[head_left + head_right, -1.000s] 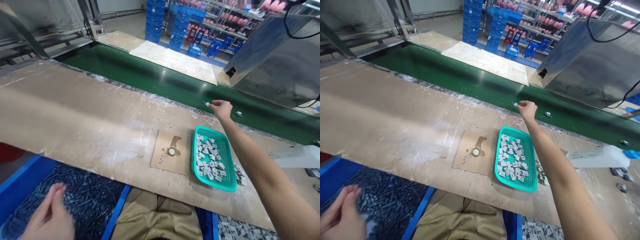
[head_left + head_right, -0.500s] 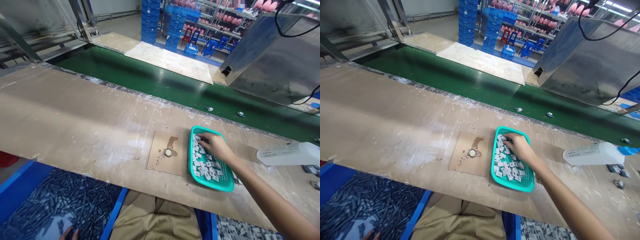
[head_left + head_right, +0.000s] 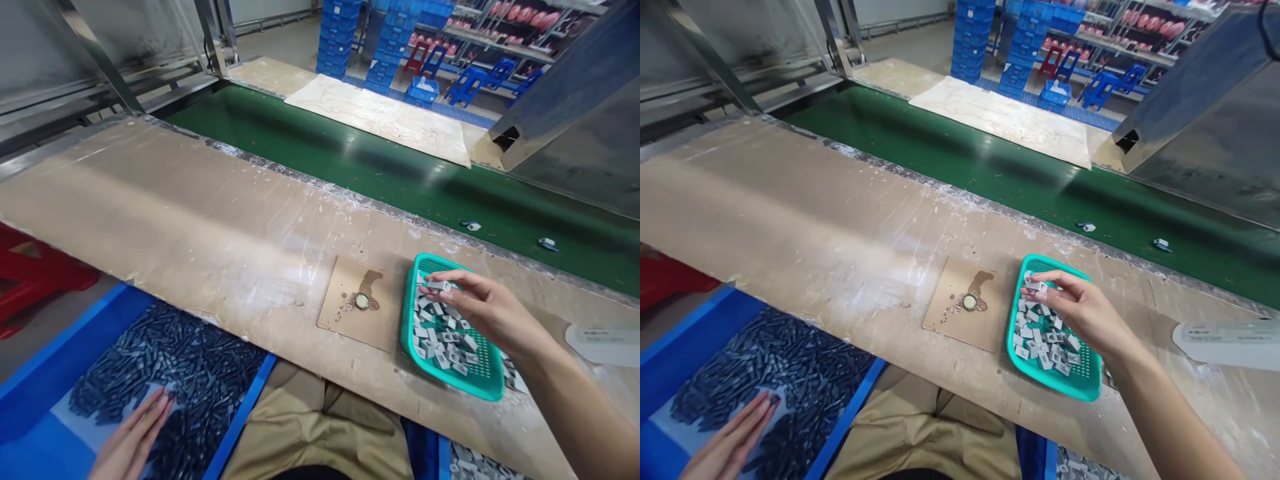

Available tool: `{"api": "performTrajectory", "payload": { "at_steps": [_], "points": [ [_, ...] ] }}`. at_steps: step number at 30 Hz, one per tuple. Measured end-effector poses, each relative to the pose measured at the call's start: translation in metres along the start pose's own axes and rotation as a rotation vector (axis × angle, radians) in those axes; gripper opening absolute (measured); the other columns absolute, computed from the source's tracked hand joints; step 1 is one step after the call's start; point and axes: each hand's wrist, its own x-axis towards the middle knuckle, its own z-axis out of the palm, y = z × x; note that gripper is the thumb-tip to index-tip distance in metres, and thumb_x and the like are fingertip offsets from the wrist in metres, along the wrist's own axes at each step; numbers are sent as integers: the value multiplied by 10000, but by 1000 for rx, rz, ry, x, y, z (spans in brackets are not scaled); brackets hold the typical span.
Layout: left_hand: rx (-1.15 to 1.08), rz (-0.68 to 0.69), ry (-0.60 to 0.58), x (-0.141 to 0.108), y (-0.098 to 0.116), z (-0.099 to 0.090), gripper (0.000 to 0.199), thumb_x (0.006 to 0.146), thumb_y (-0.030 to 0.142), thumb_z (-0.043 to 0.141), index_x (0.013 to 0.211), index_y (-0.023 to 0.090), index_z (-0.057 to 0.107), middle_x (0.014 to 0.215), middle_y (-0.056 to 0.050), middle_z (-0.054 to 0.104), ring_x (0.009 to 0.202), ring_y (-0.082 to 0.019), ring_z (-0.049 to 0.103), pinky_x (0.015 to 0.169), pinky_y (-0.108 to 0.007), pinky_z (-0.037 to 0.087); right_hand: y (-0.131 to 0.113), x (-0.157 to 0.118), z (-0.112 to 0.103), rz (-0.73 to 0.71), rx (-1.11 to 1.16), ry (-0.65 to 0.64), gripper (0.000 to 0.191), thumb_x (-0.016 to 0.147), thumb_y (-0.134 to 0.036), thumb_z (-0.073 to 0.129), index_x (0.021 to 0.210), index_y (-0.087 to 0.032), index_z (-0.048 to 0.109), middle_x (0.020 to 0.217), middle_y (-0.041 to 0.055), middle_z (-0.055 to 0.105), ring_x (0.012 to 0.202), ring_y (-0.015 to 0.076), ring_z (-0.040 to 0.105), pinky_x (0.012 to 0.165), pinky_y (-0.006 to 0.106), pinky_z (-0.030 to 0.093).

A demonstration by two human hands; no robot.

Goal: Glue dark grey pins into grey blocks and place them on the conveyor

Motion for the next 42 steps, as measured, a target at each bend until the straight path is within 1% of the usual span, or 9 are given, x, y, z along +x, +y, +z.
{"api": "performTrajectory", "payload": {
  "at_steps": [4, 6, 9, 12, 17, 22, 27, 36, 42],
  "points": [
    [-206, -62, -102, -28, 21, 22, 258, 517, 217, 824, 718, 218, 662, 770, -8, 692, 825, -173, 672, 786, -236, 557, -6, -4, 36, 28, 72, -141, 314, 669, -422, 788, 876, -219, 667, 845, 57, 717, 739, 229, 695, 654, 343, 552],
    [-326, -42, -199, -48, 33, 40, 310, 441, 240, 884, 621, 196, 634, 715, -8, 681, 877, -209, 674, 803, -260, 567, -7, -2, 52, 32, -3, -214, 338, 714, -436, 752, 939, -203, 657, 763, 51, 704, 683, 206, 675, 602, 319, 538],
    [-400, 1, -315, -78, 49, 72, 384, 378, 282, 923, 583, 180, 615, 656, 0, 661, 858, -242, 682, 743, -290, 588, -7, 2, 69, -4, -24, -262, 354, 713, -470, 740, 911, -192, 643, 898, 83, 719, 749, 211, 684, 650, 324, 552],
    [-400, 81, -410, -101, 55, 102, 362, 410, 243, 917, 636, 183, 640, 651, 10, 656, 706, -177, 669, 593, -218, 554, -6, 6, 77, -112, -83, -201, 310, 747, -486, 699, 806, -192, 624, 1027, 108, 706, 786, 213, 694, 702, 340, 567],
    [-430, 45, -662, -118, 52, 140, 357, 384, 258, 930, 643, 157, 706, 599, -36, 677, 571, -130, 618, 596, -222, 519, 4, 8, 85, -430, -496, -91, 288, 864, -349, 577, 1112, -218, 645, 1105, 118, 660, 961, 252, 664, 835, 412, 541],
    [-435, -14, -749, -127, 47, 158, 324, 515, 325, 886, 770, 166, 765, 704, -62, 713, 631, -146, 630, 649, -270, 526, 9, 7, 91, -591, -723, -12, 220, 862, -273, 531, 946, -189, 717, 941, 118, 668, 885, 255, 664, 754, 378, 544],
    [-347, 20, -810, -132, 47, 161, 270, 649, 319, 818, 872, 177, 768, 757, -49, 718, 702, -129, 639, 721, -242, 532, 7, 5, 92, -560, -782, -39, 211, 835, -272, 550, 917, -202, 731, 870, 82, 700, 758, 226, 674, 681, 343, 548],
    [-444, -134, -752, -139, 58, 179, 332, 521, 256, 886, 806, 138, 762, 737, -67, 740, 680, -155, 685, 664, -239, 587, 8, 7, 92, -522, -751, -33, 226, 825, -318, 566, 878, -204, 753, 849, 84, 727, 738, 230, 687, 666, 345, 553],
    [-499, -77, -750, -149, 59, 208, 305, 554, 240, 869, 813, 122, 758, 730, -61, 738, 636, -141, 677, 626, -232, 594, -15, -14, 91, -216, -403, -42, 241, 712, -404, 719, 827, -198, 764, 818, 81, 762, 717, 256, 714, 640, 342, 581]
  ]
}}
